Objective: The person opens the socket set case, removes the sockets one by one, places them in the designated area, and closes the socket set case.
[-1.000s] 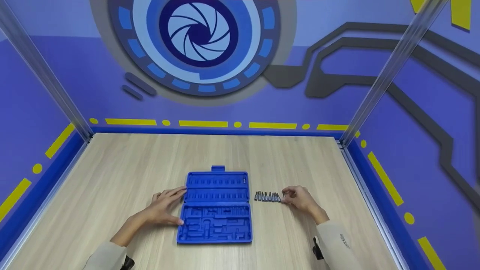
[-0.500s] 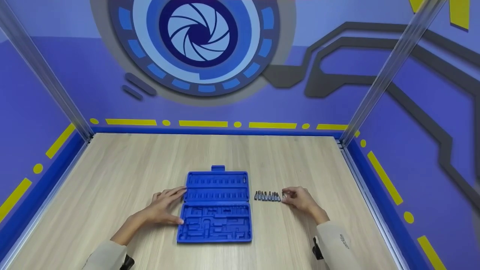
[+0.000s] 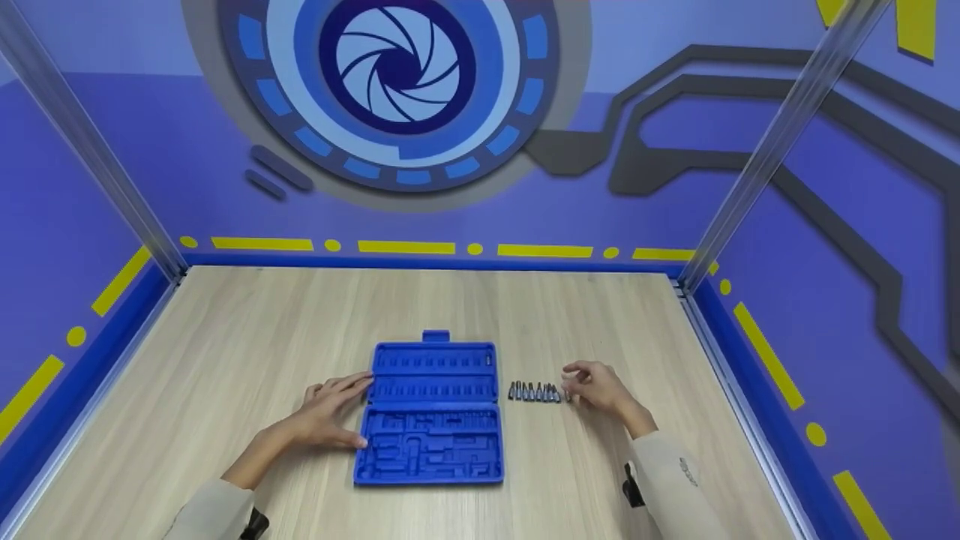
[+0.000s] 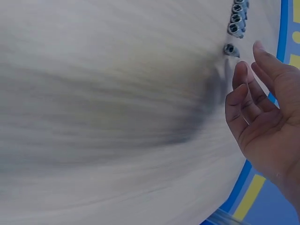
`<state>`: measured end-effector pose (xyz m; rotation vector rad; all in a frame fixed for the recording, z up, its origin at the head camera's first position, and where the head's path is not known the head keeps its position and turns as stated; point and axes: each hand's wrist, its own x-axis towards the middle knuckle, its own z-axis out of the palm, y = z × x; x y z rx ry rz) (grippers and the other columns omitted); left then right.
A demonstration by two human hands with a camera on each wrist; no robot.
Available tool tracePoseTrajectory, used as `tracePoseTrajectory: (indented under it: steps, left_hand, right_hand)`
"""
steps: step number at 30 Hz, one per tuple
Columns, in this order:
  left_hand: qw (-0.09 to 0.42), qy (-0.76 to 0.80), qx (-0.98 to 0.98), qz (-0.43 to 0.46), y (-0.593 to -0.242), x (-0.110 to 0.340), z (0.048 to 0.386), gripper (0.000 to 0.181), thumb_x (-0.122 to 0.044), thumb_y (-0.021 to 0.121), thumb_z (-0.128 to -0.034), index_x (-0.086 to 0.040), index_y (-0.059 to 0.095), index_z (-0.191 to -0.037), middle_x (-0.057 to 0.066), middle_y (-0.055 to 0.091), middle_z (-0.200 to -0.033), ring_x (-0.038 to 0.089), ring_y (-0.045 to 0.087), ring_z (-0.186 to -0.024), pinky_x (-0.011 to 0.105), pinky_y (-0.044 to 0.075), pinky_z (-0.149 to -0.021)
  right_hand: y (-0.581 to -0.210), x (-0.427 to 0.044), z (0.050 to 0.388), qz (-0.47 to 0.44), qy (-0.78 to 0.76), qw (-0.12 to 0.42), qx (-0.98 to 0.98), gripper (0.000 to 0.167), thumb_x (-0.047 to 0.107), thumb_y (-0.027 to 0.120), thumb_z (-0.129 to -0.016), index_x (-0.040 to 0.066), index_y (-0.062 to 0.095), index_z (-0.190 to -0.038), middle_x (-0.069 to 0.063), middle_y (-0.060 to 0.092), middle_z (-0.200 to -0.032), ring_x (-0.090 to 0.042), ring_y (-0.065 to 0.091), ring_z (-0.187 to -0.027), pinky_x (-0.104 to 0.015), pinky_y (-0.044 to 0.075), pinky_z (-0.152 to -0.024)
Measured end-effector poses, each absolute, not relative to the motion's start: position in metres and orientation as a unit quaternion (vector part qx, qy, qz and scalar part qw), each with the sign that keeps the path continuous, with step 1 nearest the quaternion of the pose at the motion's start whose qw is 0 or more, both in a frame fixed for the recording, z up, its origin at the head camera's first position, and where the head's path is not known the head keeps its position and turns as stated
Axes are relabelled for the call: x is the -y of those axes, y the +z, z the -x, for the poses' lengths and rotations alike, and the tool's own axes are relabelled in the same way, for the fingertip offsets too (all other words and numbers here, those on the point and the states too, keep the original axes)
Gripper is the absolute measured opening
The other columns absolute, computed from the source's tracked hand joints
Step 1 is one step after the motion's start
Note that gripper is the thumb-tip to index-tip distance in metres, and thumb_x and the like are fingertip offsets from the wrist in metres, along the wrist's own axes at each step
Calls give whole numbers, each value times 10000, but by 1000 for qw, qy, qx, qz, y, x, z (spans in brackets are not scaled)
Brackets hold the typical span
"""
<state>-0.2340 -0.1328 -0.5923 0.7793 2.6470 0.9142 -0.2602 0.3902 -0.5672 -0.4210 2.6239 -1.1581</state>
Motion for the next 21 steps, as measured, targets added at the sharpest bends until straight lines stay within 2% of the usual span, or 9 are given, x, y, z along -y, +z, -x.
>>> tracePoseTrajectory:
  steps: [8, 12, 17, 21]
  left_hand:
    - [111, 305, -906, -270, -591, 133, 234, 1125, -457, 914, -704, -12, 354, -1572, 172, 319, -1658, 429, 350, -1435, 721, 219, -1085]
    - [111, 304, -906, -272, -591, 133, 233, 1123, -461, 915, -702, -2, 362, -1565, 171, 329, -1653, 428, 357, -1427, 713, 225, -1072]
    - [110, 300, -909, -267, -591, 134, 232, 1125, -481, 912, -696, -17, 370, -1566, 154, 336, -1654, 417, 358, -1428, 703, 230, -1081]
    - [107, 298, -910, -267, -591, 133, 233, 1129, -490, 910, -689, -34, 372, -1570, 146, 340, -1654, 414, 359, -1428, 697, 233, -1083]
  right_hand:
    - [-561, -364, 274, 179, -399, 102, -894, 348, 35, 602, -1000, -163, 583, -1286, -299, 688, -979, -268, 650, -655, -331, 540, -543]
    - [-564, -346, 279, 195, -412, 92, -885, 332, 16, 603, -994, -163, 594, -1274, -310, 692, -983, -269, 657, -668, -291, 538, -562]
    - [-567, -320, 284, 214, -431, 94, -871, 342, 17, 610, -991, -163, 588, -1281, -316, 689, -980, -340, 698, -721, -351, 597, -629]
    - [-569, -304, 290, 221, -430, 93, -870, 340, -13, 616, -972, -159, 593, -1278, -309, 684, -972, -332, 698, -710, -273, 571, -612]
